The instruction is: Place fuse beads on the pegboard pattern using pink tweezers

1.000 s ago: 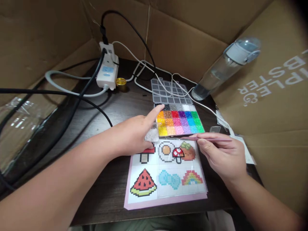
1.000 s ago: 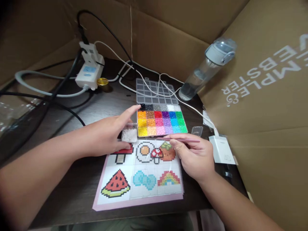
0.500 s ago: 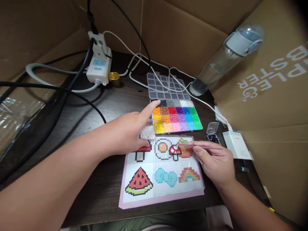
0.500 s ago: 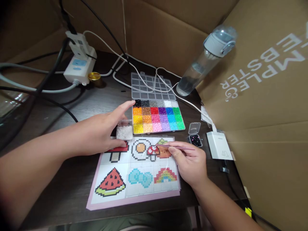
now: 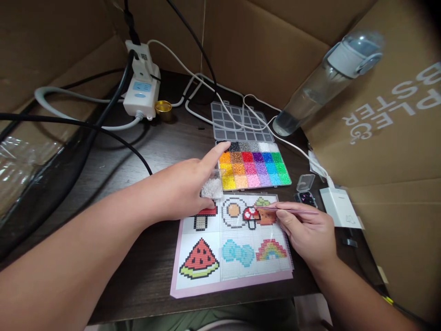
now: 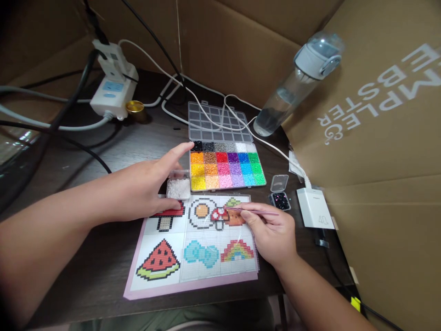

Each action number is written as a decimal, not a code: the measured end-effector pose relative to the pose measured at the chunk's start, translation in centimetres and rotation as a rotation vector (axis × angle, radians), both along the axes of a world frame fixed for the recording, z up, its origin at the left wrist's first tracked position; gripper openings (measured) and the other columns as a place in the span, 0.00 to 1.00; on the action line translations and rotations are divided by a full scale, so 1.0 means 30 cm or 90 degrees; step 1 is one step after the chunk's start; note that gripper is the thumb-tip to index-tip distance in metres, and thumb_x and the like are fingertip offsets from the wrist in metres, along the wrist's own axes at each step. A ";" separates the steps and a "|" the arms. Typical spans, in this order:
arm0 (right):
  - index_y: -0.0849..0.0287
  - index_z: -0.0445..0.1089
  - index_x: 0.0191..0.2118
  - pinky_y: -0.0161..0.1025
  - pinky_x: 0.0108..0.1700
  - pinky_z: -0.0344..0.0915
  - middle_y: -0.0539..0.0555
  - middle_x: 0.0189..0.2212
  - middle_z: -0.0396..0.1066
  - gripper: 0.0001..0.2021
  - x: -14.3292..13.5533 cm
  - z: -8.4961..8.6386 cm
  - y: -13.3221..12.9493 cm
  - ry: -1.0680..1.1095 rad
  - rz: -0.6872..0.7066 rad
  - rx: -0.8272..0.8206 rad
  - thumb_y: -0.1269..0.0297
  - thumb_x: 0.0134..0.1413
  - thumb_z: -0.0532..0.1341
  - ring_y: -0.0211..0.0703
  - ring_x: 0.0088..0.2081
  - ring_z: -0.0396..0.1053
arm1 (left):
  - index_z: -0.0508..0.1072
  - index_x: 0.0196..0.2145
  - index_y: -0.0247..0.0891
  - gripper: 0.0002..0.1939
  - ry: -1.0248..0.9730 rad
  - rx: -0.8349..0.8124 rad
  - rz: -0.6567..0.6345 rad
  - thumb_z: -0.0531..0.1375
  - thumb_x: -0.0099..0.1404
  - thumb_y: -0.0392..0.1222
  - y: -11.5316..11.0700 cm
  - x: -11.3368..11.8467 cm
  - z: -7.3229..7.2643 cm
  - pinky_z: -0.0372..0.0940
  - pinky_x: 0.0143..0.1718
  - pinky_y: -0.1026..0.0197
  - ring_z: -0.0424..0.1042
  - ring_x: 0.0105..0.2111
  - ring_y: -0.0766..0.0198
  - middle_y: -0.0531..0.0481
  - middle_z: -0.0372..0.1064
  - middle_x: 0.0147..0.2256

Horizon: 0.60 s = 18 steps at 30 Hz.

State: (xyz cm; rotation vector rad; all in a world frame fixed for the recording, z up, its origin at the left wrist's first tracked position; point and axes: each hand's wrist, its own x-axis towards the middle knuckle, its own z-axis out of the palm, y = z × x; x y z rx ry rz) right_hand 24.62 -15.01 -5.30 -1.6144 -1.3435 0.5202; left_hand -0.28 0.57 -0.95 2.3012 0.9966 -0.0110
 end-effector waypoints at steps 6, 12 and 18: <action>0.47 0.82 0.36 0.31 0.40 0.78 0.47 0.34 0.83 0.10 0.002 -0.003 -0.005 0.002 0.011 -0.005 0.71 0.56 0.67 0.40 0.34 0.82 | 0.27 0.70 0.54 0.60 0.001 0.004 -0.008 0.67 0.56 0.45 0.002 0.000 -0.002 0.67 0.47 0.53 0.73 0.53 0.46 0.43 0.72 0.56; 0.47 0.82 0.37 0.30 0.40 0.78 0.48 0.34 0.83 0.08 0.009 -0.014 -0.007 0.012 0.001 -0.004 0.70 0.57 0.67 0.39 0.35 0.81 | 0.27 0.70 0.54 0.60 0.002 0.001 -0.007 0.67 0.56 0.46 0.001 0.003 0.002 0.67 0.47 0.52 0.73 0.53 0.45 0.43 0.72 0.55; 0.48 0.82 0.36 0.31 0.40 0.78 0.49 0.34 0.83 0.08 0.012 -0.019 -0.006 0.031 -0.002 -0.008 0.70 0.57 0.67 0.40 0.35 0.81 | 0.26 0.70 0.54 0.61 0.019 -0.014 -0.004 0.67 0.56 0.44 -0.002 0.007 0.016 0.66 0.48 0.52 0.72 0.54 0.47 0.43 0.71 0.56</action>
